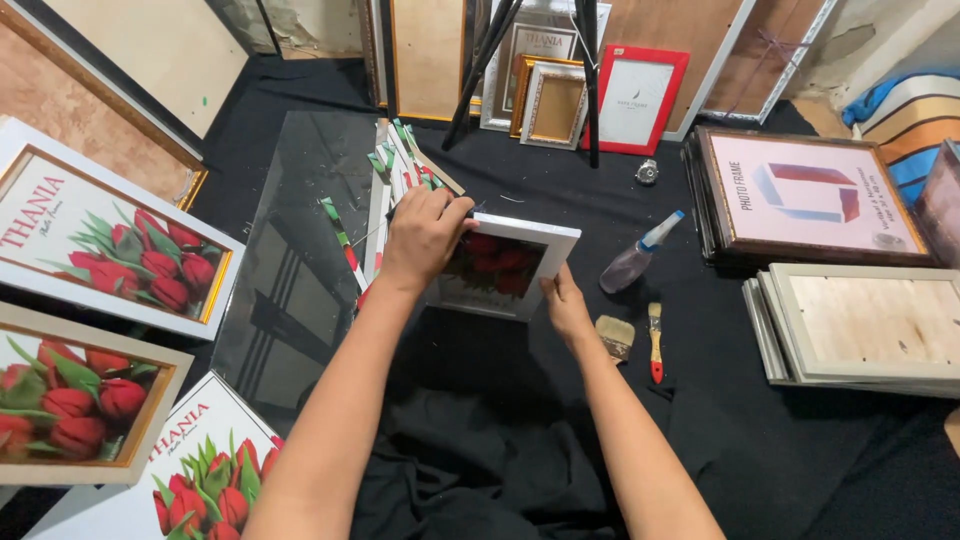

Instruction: The person wipes the front and edges of a white photo frame with a dark cloth, then flips it to brush the wooden back with a paintbrush. The frame is placed with others, and a new frame back is picked up for further handling.

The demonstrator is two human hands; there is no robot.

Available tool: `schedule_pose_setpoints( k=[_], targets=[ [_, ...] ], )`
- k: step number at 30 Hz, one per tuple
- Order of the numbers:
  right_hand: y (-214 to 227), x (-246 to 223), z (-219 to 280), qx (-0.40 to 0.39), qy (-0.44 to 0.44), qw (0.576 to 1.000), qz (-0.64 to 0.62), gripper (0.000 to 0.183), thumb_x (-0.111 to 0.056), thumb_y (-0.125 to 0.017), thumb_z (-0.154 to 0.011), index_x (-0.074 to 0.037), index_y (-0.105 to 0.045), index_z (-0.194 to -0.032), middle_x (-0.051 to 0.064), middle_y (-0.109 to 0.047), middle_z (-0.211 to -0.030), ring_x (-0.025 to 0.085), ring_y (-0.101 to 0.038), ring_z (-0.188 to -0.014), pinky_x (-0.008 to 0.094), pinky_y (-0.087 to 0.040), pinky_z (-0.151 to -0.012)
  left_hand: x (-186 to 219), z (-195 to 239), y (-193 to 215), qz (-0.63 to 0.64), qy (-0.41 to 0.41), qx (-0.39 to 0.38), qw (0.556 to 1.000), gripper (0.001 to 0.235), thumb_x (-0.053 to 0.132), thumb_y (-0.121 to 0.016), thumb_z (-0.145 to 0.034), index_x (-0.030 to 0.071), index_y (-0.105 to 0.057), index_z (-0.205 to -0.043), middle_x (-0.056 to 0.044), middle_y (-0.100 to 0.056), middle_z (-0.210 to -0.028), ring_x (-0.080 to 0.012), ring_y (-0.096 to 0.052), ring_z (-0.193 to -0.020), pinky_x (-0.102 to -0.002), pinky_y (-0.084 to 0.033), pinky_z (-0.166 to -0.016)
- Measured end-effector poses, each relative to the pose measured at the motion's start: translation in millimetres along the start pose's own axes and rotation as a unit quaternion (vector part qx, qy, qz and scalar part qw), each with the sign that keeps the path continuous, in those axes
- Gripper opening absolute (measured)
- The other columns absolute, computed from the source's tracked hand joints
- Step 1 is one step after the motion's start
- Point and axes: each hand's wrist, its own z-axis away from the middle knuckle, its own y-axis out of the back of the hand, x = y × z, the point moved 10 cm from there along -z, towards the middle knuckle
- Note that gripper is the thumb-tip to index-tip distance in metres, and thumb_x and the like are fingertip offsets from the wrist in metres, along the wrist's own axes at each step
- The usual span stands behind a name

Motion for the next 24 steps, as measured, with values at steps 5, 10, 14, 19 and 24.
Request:
schedule_pose_setpoints(
  k=[5,10,14,19,24],
  targets=[
    [1.2,17.0,-5.0,-0.003,0.004,1.000,0.030,0.063,-0.036,-0.053,-0.106,-0.018,-0.030,-0.162,0.018,-0.043,-0.158,0.041,-0.041,-0.144,0.057,-0.039,-0.116,54.6,-23.8,-11.2,0.039,0.003,0.007,0.999,0.031,0.045,-0.047,-0.107,0.020,-0.065,-0.101,-0.001,-0.056,-0.082,-0.0230,-0.061,-0.077,-0.037,-0.053,-0.086],
    [0.8,21.0,-8.0,-0.020,0.010,0.999,0.038,0.063,-0.035,-0.052,-0.106,-0.016,-0.030,-0.162,0.020,-0.044,-0.157,0.043,-0.042,-0.143,0.057,-0.040,-0.116,39.9,-16.9,2.7,0.030,-0.008,0.005,0.999,0.030,0.047,-0.049,-0.106,0.022,-0.064,-0.101,0.000,-0.057,-0.083,-0.0210,-0.063,-0.079,-0.036,-0.053,-0.087],
    [-1.9,18.3,-7.4,-0.002,0.008,1.000,0.001,0.061,-0.031,-0.053,-0.106,-0.016,-0.032,-0.162,0.021,-0.047,-0.155,0.043,-0.044,-0.141,0.059,-0.042,-0.114,-49.9,18.3,12.2,0.019,0.106,-0.019,0.994,0.032,0.046,-0.047,-0.109,0.020,-0.065,-0.101,-0.001,-0.057,-0.084,-0.0240,-0.063,-0.081,-0.039,-0.052,-0.086],
    [0.0,10.1,-3.0,-0.018,0.024,0.999,-0.025,0.060,-0.025,-0.048,-0.108,-0.013,-0.029,-0.163,0.023,-0.043,-0.157,0.045,-0.043,-0.141,0.061,-0.041,-0.112,-120.4,100.8,35.2,0.160,0.423,0.072,0.889,0.026,0.033,-0.047,-0.115,0.018,-0.068,-0.111,-0.007,-0.066,-0.101,-0.0307,-0.065,-0.100,-0.040,-0.048,-0.095],
    [-6.9,20.6,-6.7,-0.087,0.037,0.993,-0.071,0.062,-0.021,-0.055,-0.104,-0.020,-0.034,-0.162,0.011,-0.046,-0.159,0.037,-0.045,-0.141,0.058,-0.044,-0.110,-77.2,195.3,-57.9,0.317,0.470,-0.114,0.816,0.057,0.032,-0.073,-0.092,0.018,-0.056,-0.145,-0.016,-0.061,-0.133,-0.0370,-0.053,-0.133,-0.053,-0.041,-0.114]
  ],
)
